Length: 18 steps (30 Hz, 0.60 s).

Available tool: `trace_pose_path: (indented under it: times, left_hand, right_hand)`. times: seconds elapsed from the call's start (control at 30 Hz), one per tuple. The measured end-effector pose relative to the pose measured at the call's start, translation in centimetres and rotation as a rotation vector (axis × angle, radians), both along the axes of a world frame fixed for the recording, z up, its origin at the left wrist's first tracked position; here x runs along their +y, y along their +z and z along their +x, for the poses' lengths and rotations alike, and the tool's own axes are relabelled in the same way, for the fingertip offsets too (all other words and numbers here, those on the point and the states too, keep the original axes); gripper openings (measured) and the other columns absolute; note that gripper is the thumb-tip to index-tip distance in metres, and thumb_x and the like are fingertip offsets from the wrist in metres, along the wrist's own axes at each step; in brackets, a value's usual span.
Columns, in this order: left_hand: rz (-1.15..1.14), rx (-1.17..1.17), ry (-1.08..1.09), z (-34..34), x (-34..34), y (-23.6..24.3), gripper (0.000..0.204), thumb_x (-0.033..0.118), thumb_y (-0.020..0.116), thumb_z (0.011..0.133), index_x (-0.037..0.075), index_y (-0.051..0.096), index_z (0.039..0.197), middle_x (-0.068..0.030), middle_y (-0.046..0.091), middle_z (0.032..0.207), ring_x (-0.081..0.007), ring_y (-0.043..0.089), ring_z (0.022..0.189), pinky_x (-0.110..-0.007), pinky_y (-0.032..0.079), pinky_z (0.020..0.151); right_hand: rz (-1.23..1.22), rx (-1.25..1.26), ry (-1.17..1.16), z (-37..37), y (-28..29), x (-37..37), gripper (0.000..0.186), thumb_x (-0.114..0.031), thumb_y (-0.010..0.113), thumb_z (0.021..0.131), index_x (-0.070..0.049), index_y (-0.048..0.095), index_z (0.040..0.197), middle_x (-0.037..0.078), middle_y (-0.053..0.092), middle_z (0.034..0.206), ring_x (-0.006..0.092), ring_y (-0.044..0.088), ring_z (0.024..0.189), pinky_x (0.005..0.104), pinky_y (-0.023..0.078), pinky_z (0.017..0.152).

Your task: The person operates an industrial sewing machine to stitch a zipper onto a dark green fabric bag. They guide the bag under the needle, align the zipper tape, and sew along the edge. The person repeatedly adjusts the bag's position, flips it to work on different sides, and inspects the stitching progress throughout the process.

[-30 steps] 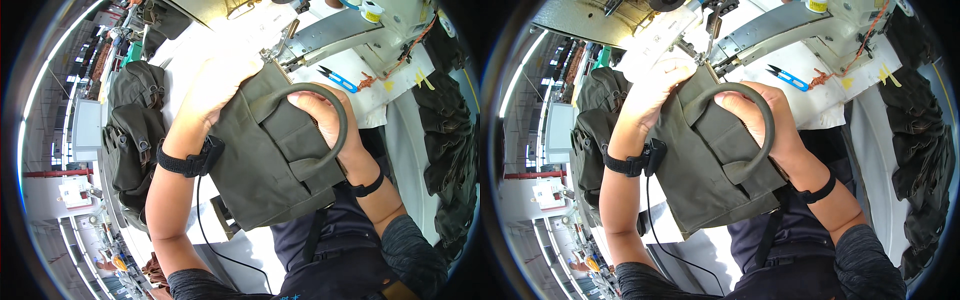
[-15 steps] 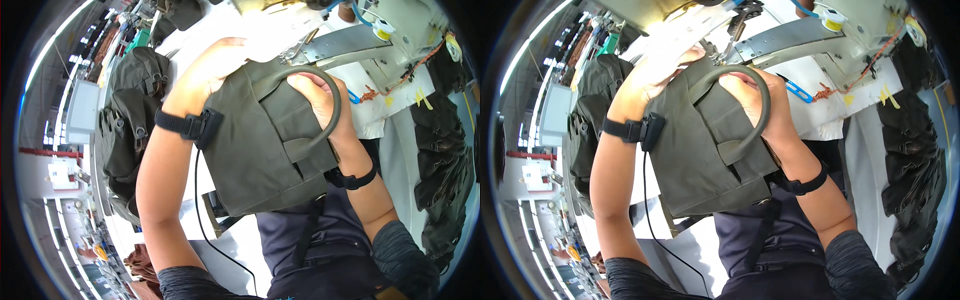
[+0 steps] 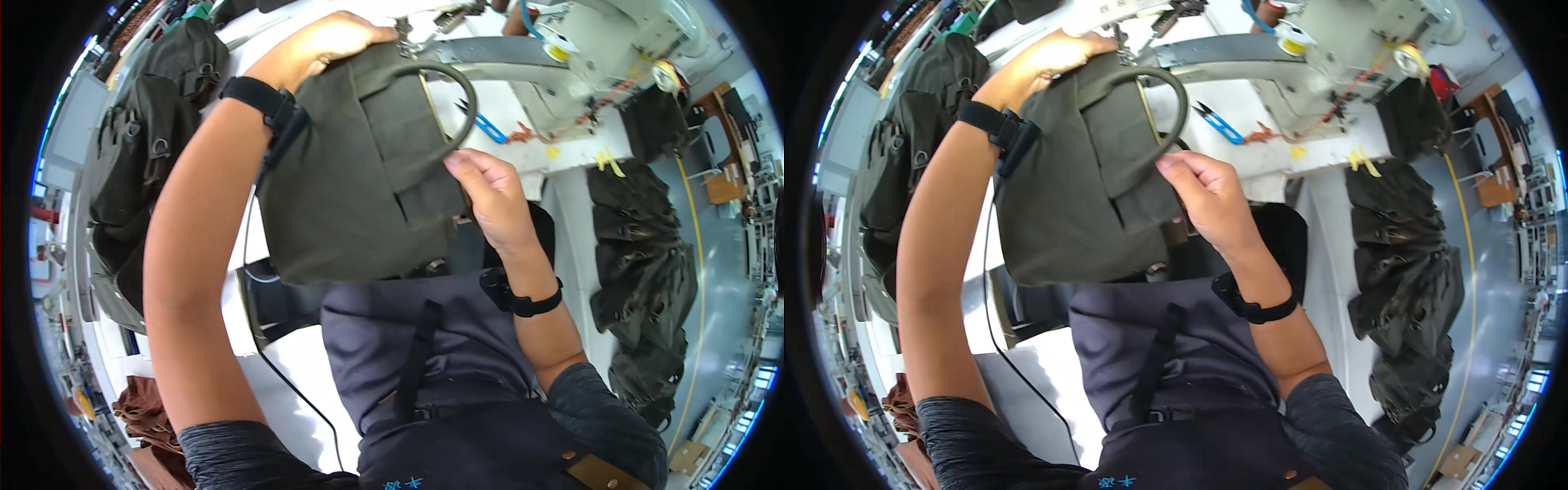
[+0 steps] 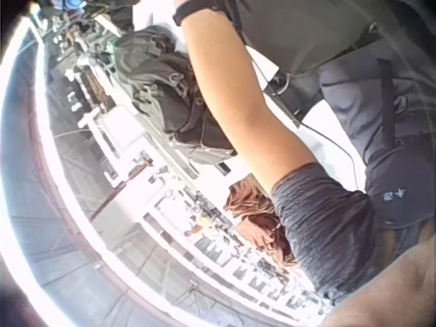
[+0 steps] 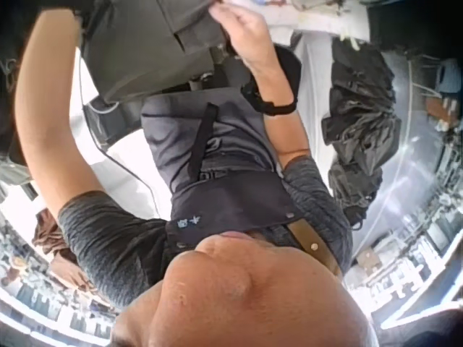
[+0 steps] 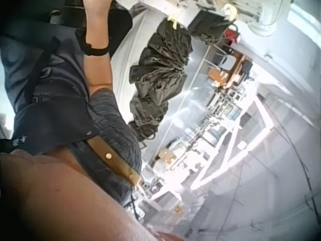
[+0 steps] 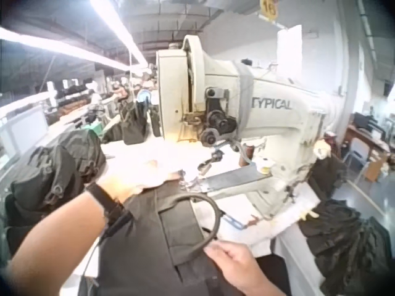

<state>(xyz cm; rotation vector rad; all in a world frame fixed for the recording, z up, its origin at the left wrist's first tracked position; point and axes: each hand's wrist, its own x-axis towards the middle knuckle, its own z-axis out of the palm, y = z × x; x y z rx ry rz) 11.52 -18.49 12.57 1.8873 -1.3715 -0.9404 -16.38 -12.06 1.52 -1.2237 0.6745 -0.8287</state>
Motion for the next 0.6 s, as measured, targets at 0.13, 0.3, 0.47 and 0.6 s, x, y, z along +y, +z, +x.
trace_pose_path:
  times: [0.13,0.3,0.47,0.6]
  left_hand:
    - [-0.127,-0.265,0.039,4.4,0.6,-2.4,0.037,0.035,0.074,0.099,0.001,0.078,0.110,-0.0093,0.077,0.103,-0.0160,0.070,0.095,-0.033,0.055,0.087]
    - [-0.451,-0.557,-0.120,-2.6,10.2,0.6,0.031,0.026,0.077,0.094,-0.003,0.075,0.106,-0.0218,0.075,0.096,-0.0282,0.074,0.094,-0.042,0.056,0.085]
    - [-0.588,-0.679,-0.221,-13.2,21.2,-1.0,0.048,0.007,0.086,0.079,0.005,0.064,0.122,-0.0204,0.062,0.139,-0.0423,0.054,0.135,-0.050,0.043,0.115]
    - [-0.685,-0.752,-0.048,-16.9,22.0,-6.1,0.055,0.006,0.086,0.079,0.005,0.059,0.127,-0.0160,0.061,0.142,-0.0419,0.055,0.136,-0.050,0.043,0.114]
  right_hand:
    - [-0.016,0.035,0.176,-1.8,1.2,0.9,0.029,-0.027,0.066,0.109,-0.001,0.073,0.098,-0.002,0.063,0.074,0.0061,0.063,0.065,0.0225,0.052,0.057]
    - [-0.234,0.224,0.192,-3.4,2.7,0.5,0.031,-0.028,0.070,0.106,-0.002,0.073,0.090,-0.002,0.064,0.071,0.0035,0.057,0.060,0.0201,0.049,0.058]
    - [-0.072,0.132,0.187,-3.2,2.9,1.4,0.030,-0.028,0.072,0.104,-0.002,0.073,0.090,-0.006,0.055,0.063,0.0014,0.044,0.055,0.0229,0.036,0.050]
    - [0.268,-0.085,0.146,-2.1,3.1,2.9,0.028,-0.025,0.073,0.103,0.001,0.073,0.093,-0.003,0.058,0.066,0.0013,0.046,0.054,0.0194,0.033,0.046]
